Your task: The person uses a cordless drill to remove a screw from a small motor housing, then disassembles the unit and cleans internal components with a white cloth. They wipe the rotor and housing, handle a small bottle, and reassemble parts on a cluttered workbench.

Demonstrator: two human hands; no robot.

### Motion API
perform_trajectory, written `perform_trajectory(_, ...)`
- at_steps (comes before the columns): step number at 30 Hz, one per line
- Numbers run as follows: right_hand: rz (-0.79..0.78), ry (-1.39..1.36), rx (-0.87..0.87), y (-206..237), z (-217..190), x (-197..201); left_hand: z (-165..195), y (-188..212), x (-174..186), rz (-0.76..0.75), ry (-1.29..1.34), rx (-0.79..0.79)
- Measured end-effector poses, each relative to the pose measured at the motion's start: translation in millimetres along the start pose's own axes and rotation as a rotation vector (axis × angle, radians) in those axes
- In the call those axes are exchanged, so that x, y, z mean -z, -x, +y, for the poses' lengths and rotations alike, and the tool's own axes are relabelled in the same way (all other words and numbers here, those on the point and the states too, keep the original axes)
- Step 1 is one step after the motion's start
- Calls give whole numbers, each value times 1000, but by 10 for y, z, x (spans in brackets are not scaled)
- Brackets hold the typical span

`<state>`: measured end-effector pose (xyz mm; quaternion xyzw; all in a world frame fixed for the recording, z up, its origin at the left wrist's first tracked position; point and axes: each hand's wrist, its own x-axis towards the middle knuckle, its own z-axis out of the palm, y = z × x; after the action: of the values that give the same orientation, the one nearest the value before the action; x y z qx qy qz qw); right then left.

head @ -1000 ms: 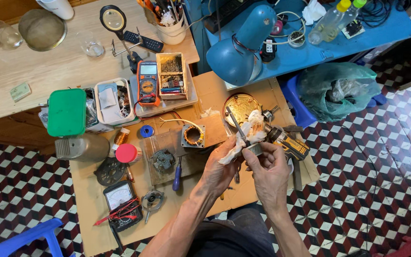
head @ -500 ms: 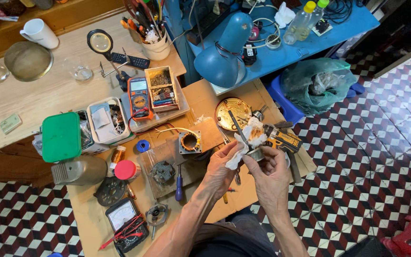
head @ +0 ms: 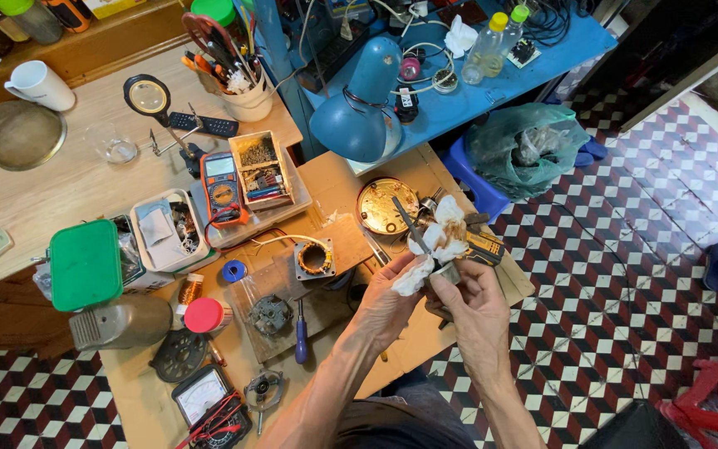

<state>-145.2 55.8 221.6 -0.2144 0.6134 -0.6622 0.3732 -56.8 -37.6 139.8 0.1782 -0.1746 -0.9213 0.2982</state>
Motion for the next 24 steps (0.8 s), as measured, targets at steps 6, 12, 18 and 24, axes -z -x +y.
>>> perform_trajectory(6,-48,-141,-13,5,87,0,13,74,-29,-183,207,13)
perform_trajectory(12,-57,-182,-48,46,83,136,10,121,-159,-45,111,132)
perform_trajectory(18,-40,-260,-97,87,85,239,-48,169,-280,-96,200,141)
perform_trajectory(24,-37,-381,-133,131,48,339,-82,177,-409,-128,158,169)
